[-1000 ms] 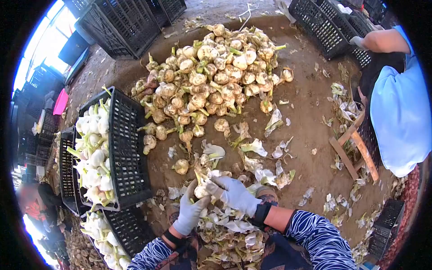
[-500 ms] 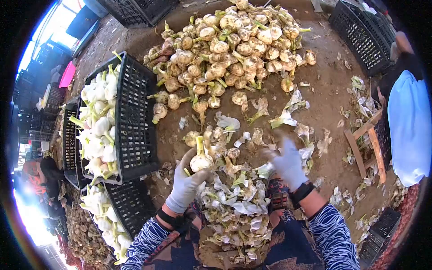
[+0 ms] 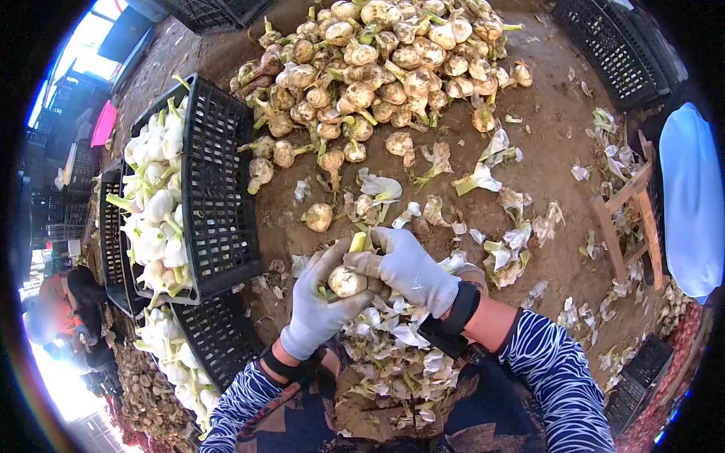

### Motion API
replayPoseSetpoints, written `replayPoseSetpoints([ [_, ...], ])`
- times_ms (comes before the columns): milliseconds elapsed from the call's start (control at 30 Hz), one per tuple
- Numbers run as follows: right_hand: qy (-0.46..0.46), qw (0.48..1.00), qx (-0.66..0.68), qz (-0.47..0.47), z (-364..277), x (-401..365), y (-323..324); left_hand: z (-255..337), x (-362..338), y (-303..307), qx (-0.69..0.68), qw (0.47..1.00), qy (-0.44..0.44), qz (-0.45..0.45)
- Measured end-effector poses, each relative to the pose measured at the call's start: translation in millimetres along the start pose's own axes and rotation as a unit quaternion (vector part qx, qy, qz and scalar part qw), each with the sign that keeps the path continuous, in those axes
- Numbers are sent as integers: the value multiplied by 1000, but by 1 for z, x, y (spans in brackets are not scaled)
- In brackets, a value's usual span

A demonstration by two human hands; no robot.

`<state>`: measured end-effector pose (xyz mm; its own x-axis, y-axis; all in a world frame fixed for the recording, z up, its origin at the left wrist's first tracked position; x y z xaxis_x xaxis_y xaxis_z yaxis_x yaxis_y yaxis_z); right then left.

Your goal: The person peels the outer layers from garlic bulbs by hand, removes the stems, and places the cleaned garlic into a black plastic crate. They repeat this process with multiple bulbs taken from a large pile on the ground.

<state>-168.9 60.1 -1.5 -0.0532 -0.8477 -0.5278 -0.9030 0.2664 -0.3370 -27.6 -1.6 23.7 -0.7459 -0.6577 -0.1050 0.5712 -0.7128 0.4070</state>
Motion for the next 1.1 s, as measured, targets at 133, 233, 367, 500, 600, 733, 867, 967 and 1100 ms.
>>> replayPoseSetpoints([
  [133,-14,998,37,-46,6,-3,5,-16,-4,-7,-238,965,113,7],
  [233,-4,999,19,-47,10,-5,10,-8,-1,-7,-390,904,175,-24],
  [367,-22,996,78,-37,-2,-11,10,-9,4,-1,-87,996,1,-18],
  [500,116,988,100,-21,-4,-5,1,-13,2,-6,-186,980,69,-27],
  [600,-3,998,55,-41,-9,-13,5,-9,-2,-6,-292,946,135,-51],
  [733,-42,991,101,-77,-7,-15,9,-5,-3,-10,-422,877,210,-91],
  [867,-46,990,99,-94,-11,-16,13,-2,1,-7,-453,869,176,-96],
  [967,-3,997,2,-80,-17,-16,15,-8,5,-10,-288,946,135,-58],
  [1100,156,968,-199,-8,-14,-11,18,-1,7,-6,8,999,-38,-32],
])
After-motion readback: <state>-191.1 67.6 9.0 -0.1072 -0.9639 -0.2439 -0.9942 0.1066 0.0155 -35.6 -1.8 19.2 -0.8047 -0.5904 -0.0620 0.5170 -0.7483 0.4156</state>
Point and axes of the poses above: each hand's wrist, its own x-axis towards the middle knuckle, its own y-axis out of the back of the hand, z = x × y, the point moved 4 cm from there along x, towards the middle knuckle, and after that the axes turned 1 degree about -y, right-handed, at the moved point
